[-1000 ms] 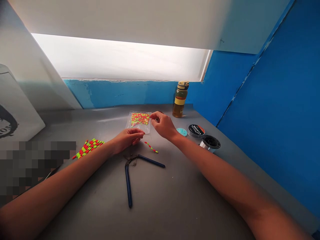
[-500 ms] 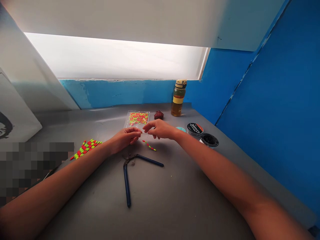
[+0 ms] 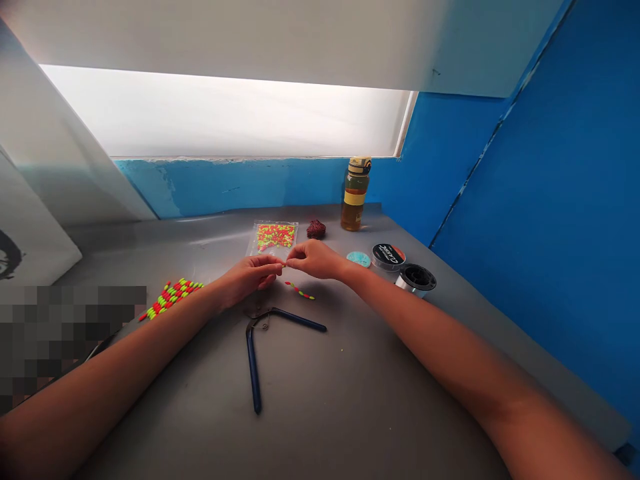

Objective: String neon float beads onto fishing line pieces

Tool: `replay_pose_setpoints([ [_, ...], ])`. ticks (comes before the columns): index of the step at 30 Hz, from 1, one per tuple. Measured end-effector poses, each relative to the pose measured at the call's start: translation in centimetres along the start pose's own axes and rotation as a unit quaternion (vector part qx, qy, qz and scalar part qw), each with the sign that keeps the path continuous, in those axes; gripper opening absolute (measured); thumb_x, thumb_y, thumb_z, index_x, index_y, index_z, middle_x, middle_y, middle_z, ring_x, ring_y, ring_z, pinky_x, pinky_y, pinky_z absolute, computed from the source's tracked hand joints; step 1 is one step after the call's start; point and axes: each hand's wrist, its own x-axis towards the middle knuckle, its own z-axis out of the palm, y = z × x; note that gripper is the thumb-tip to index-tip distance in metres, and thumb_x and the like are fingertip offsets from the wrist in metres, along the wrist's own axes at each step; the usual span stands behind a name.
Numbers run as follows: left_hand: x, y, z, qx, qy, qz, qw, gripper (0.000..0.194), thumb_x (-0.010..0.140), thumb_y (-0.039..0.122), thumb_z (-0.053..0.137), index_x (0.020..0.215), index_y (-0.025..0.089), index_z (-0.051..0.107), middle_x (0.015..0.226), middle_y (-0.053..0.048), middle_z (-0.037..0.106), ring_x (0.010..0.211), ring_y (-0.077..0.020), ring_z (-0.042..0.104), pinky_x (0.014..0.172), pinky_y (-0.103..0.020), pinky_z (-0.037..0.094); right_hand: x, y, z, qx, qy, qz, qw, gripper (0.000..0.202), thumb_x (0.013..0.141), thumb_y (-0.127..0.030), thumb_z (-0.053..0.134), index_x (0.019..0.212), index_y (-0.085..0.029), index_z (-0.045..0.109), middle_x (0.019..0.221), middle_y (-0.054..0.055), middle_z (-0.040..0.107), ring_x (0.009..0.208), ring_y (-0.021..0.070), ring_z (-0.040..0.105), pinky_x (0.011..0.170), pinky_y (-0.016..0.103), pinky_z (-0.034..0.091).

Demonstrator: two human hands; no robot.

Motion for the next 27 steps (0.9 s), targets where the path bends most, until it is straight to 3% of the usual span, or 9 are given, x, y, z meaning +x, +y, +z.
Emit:
replay_pose_setpoints([
  [14, -0.2, 0.4, 0.4, 0.024, -0.003, -0.006, 1.0, 0.031, 0.077, 0.043, 0.075, 0.089, 0.015, 0.07, 0.065, 0.001, 0.056, 0.053, -0.007, 0.041, 0.052, -0.023, 0.03, -0.4, -0.9, 1.3, -0.136, 0.136, -0.047, 0.98, 0.014, 0.087, -0.02, 0.055, 0.079, -0.017, 0.066, 0.078, 0.002, 0.067, 0.066, 0.0122, 0.052, 0.061, 0.027, 0.031],
  [27, -0.2, 0.3, 0.3, 0.039, -0.004, -0.008, 0.999, 0.034, 0.073, 0.046, 0.077, 0.089, 0.016, 0.071, 0.07, -0.001, 0.06, 0.054, -0.008, 0.043, 0.052, -0.024, 0.031, -0.1, -0.8, 2.0, -0.085, 0.227, -0.006, 0.97, 0.016, 0.089, -0.024, 0.05, 0.077, -0.019, 0.059, 0.08, 0.003, 0.065, 0.072, 0.0155, 0.053, 0.067, 0.028, 0.036],
])
